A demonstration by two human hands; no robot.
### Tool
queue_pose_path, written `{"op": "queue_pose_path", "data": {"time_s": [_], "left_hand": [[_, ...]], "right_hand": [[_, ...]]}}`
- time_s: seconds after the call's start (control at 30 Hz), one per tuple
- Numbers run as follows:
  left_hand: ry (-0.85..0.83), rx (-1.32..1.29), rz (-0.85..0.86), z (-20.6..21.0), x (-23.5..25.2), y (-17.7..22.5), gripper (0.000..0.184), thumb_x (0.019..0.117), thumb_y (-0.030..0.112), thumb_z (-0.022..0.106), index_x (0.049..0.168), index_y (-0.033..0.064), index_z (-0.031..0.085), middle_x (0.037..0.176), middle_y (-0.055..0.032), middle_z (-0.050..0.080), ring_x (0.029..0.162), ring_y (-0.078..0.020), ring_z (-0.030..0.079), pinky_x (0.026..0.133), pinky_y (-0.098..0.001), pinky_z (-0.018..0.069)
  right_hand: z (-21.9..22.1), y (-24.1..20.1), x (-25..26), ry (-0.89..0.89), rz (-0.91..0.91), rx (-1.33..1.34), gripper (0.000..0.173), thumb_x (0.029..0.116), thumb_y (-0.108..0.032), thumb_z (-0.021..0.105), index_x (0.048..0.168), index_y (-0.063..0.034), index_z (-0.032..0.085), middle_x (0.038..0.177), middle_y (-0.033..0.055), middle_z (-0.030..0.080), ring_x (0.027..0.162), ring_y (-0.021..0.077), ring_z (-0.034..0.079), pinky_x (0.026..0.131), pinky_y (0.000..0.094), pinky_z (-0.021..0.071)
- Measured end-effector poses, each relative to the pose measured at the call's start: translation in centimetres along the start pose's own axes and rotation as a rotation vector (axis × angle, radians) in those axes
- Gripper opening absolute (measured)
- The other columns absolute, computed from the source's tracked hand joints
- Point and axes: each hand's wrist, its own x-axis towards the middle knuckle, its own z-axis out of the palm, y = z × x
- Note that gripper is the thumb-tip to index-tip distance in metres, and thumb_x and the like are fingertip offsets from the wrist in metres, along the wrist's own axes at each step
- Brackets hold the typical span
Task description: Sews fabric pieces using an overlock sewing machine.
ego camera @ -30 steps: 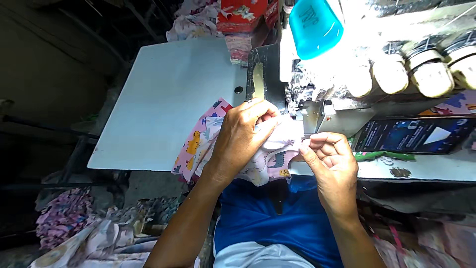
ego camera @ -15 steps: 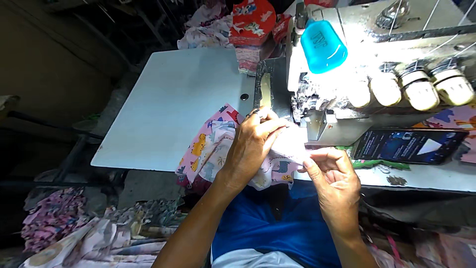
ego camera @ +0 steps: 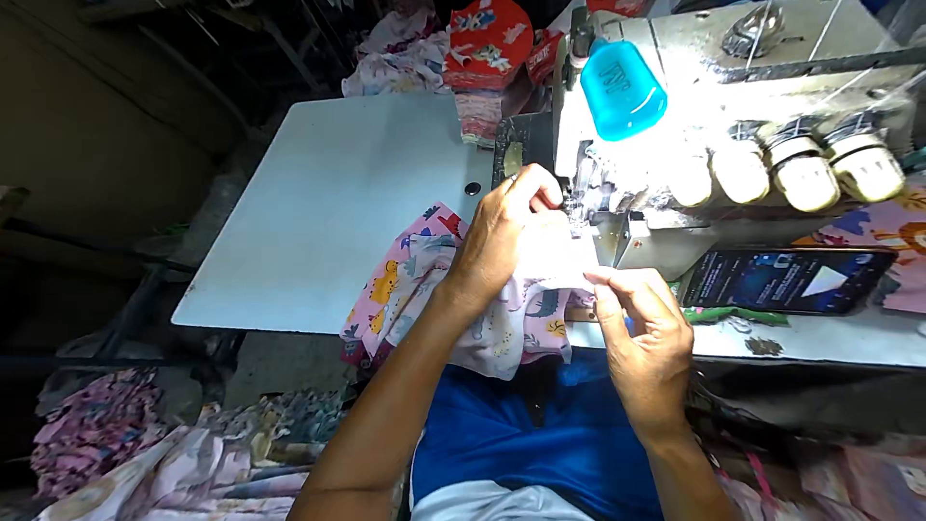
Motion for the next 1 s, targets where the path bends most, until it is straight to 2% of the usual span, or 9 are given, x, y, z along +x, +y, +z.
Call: {"op": "queue_pose_path", "data": {"time_s": [0.1, 0.17, 0.27, 0.37, 0.47, 0.53, 0.63, 0.7, 1.0], "left_hand": [[0.09, 0.038, -0.037, -0.6, 1.1, -1.9, 0.026, 0.0977, 0.017, 0.067, 0.114, -0.0028, 0.066, 0.126, -0.0199, 0.065, 0.117, -0.0277, 0.063, 0.102, -0.0389, 0.0487], [0.087, -0.055, -0.187, -1.4, 0.0, -2.8, 0.05, 0.1016, 0.028, 0.06, 0.141, -0.0017, 0.052, 0.148, -0.02, 0.052, 0.137, -0.028, 0.05, 0.11, -0.0417, 0.0427], [-0.176, -0.218, -0.429, -3.9, -5.5, -2.6, 0.08, 0.0974, 0.038, 0.064, 0.163, 0.0126, 0.024, 0.151, -0.0148, 0.05, 0.129, -0.0213, 0.058, 0.102, -0.0409, 0.0515], [-0.205, -0.004, -0.453, -8.2, -9.7, -2.5, 0.062, 0.0898, 0.014, 0.078, 0.147, 0.0127, 0.054, 0.119, -0.0175, 0.07, 0.096, -0.0313, 0.069, 0.081, -0.0507, 0.0559], [-0.107, 0.428, -0.363, -11.5, -8.9, -1.9, 0.037, 0.0975, 0.013, 0.069, 0.134, 0.0046, 0.066, 0.124, -0.0246, 0.065, 0.116, -0.0477, 0.06, 0.097, -0.0659, 0.0441], [-0.032, 0.462, -0.237, -11.6, -7.3, 0.0, 0.032, 0.1005, 0.015, 0.064, 0.13, 0.0032, 0.067, 0.131, -0.0223, 0.062, 0.125, -0.0433, 0.055, 0.105, -0.0579, 0.041], [0.082, 0.161, 0.12, -7.6, -4.5, 1.4, 0.016, 0.0971, 0.01, 0.066, 0.106, 0.0002, 0.075, 0.111, -0.0163, 0.071, 0.109, -0.0239, 0.066, 0.097, -0.0342, 0.0511], [-0.003, -0.012, 0.289, -4.4, -3.2, 1.3, 0.014, 0.0976, 0.009, 0.066, 0.099, 0.0026, 0.078, 0.104, -0.0125, 0.073, 0.107, -0.0206, 0.067, 0.097, -0.0317, 0.0502], [-0.113, -0.089, 0.195, -1.1, -1.3, -1.7, 0.014, 0.0925, 0.019, 0.073, 0.092, 0.0061, 0.077, 0.104, -0.0099, 0.073, 0.109, -0.0205, 0.064, 0.097, -0.0328, 0.0469]], "right_hand": [[0.0, -0.9, 0.8, -0.043, -0.083, -0.243, 0.023, 0.0987, -0.008, 0.059, 0.114, -0.0066, 0.077, 0.097, 0.0067, 0.063, 0.08, 0.0095, 0.058, 0.071, 0.021, 0.0485], [-0.2, -1.1, 1.0, -0.072, -0.108, -0.322, 0.024, 0.0986, -0.007, 0.059, 0.115, -0.0082, 0.077, 0.098, 0.0087, 0.062, 0.077, 0.0138, 0.058, 0.066, 0.0263, 0.0485], [-0.6, -0.9, 0.7, -0.087, -0.13, -0.341, 0.026, 0.0978, -0.006, 0.059, 0.117, -0.0095, 0.077, 0.099, 0.0102, 0.063, 0.08, 0.0171, 0.06, 0.068, 0.0294, 0.0501], [-0.9, -0.6, 0.5, -0.111, -0.159, -0.38, 0.03, 0.099, -0.006, 0.058, 0.123, -0.013, 0.075, 0.097, 0.0102, 0.063, 0.079, 0.0203, 0.061, 0.067, 0.0339, 0.0496], [-1.0, -0.7, 0.6, -0.135, -0.18, -0.433, 0.033, 0.1, -0.007, 0.057, 0.128, -0.0158, 0.073, 0.095, 0.0106, 0.062, 0.077, 0.0227, 0.061, 0.063, 0.0367, 0.048], [-1.0, -0.8, 0.6, -0.138, -0.186, -0.452, 0.033, 0.1006, -0.007, 0.056, 0.129, -0.0162, 0.073, 0.093, 0.0104, 0.062, 0.076, 0.0226, 0.061, 0.061, 0.0365, 0.0472], [-1.1, -0.9, 0.6, -0.147, -0.192, -0.462, 0.033, 0.1011, -0.008, 0.056, 0.129, -0.0151, 0.072, 0.093, 0.0115, 0.062, 0.076, 0.0243, 0.061, 0.061, 0.0374, 0.0479], [-1.2, -1.0, 0.6, -0.157, -0.195, -0.483, 0.034, 0.1017, -0.01, 0.055, 0.131, -0.0165, 0.071, 0.094, 0.0118, 0.062, 0.076, 0.0248, 0.062, 0.061, 0.0387, 0.0481], [-1.5, -0.8, 1.1, -0.194, -0.19, -0.538, 0.038, 0.1029, -0.013, 0.053, 0.136, -0.0208, 0.069, 0.092, 0.0122, 0.062, 0.07, 0.0256, 0.06, 0.058, 0.0392, 0.0458]]}}
